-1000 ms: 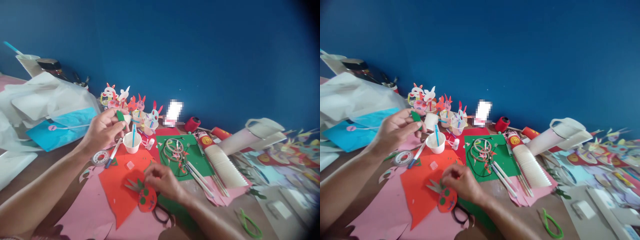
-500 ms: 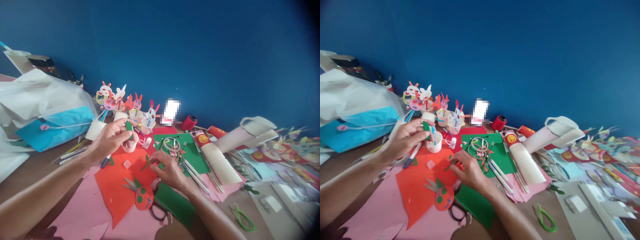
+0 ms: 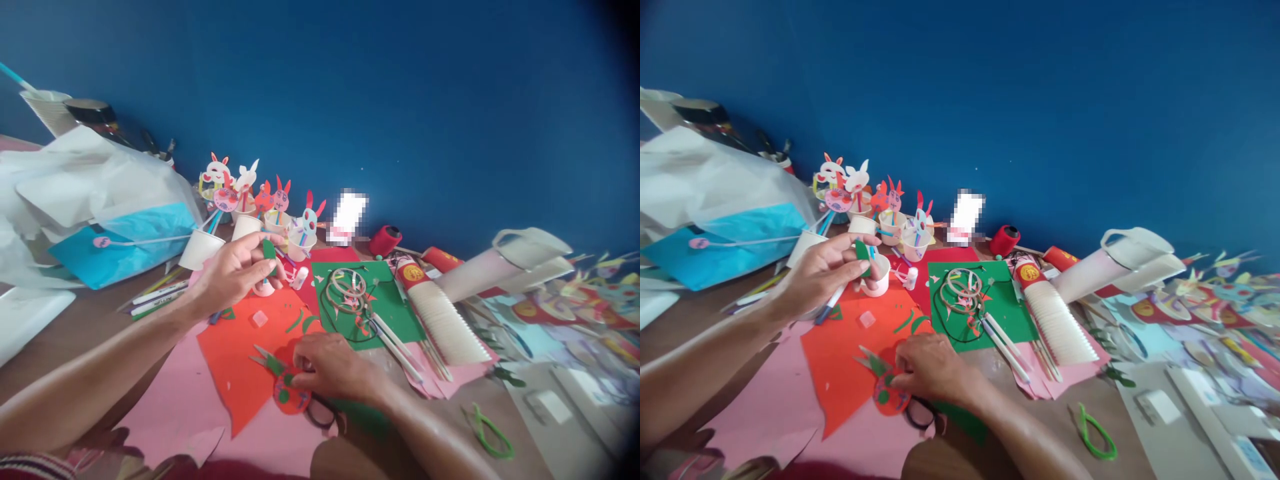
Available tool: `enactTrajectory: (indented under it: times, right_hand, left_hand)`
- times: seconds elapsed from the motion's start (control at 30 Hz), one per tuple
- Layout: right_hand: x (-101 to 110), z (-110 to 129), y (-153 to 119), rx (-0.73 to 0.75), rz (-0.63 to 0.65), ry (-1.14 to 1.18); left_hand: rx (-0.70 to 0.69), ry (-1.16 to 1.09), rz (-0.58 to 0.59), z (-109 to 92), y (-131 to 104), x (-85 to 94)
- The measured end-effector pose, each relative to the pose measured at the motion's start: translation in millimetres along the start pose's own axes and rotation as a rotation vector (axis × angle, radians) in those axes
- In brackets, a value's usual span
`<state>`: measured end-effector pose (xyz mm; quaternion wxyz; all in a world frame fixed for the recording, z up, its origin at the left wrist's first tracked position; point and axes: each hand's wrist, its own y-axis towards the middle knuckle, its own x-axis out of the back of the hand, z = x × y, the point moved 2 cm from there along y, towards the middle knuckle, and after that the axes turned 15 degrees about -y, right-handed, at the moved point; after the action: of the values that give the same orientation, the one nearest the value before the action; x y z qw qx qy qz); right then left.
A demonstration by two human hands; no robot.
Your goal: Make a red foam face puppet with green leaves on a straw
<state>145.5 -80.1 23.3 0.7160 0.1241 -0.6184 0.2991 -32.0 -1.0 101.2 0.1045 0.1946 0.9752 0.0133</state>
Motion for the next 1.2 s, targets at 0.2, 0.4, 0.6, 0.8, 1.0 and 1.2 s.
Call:
enactTrajectory:
  times: [0.2, 0.4, 0.6, 0.8, 1.0, 1.2]
  right_hand:
    - [7, -22, 7, -0.05, 0.012, 0.808]
    - [10, -40, 15, -0.272, -0.349, 1.222]
    - [18, -43, 13, -0.336, -0.5, 1.335]
    - [22, -46, 13, -0.302, -0.512, 1.355]
    - [27, -49, 12, -0.331, -0.561, 1.29]
    - [28, -49, 11, -0.313, -0.588, 1.401]
  left_hand:
    - [0.036, -0.115, -0.015, 5, 3, 2.8]
    - [0.097, -0.213, -0.038, 16, 6, -2.7]
    - [0.1, -0.177, -0.061, 36, 2, -13.9]
    - [0.122, -0.192, -0.088, 39, -2, -19.2]
    - [0.153, -0.182, -0.078, 39, -8, -23.7]
    - [0.253, -0.388, -0.113, 61, -15, -33.1]
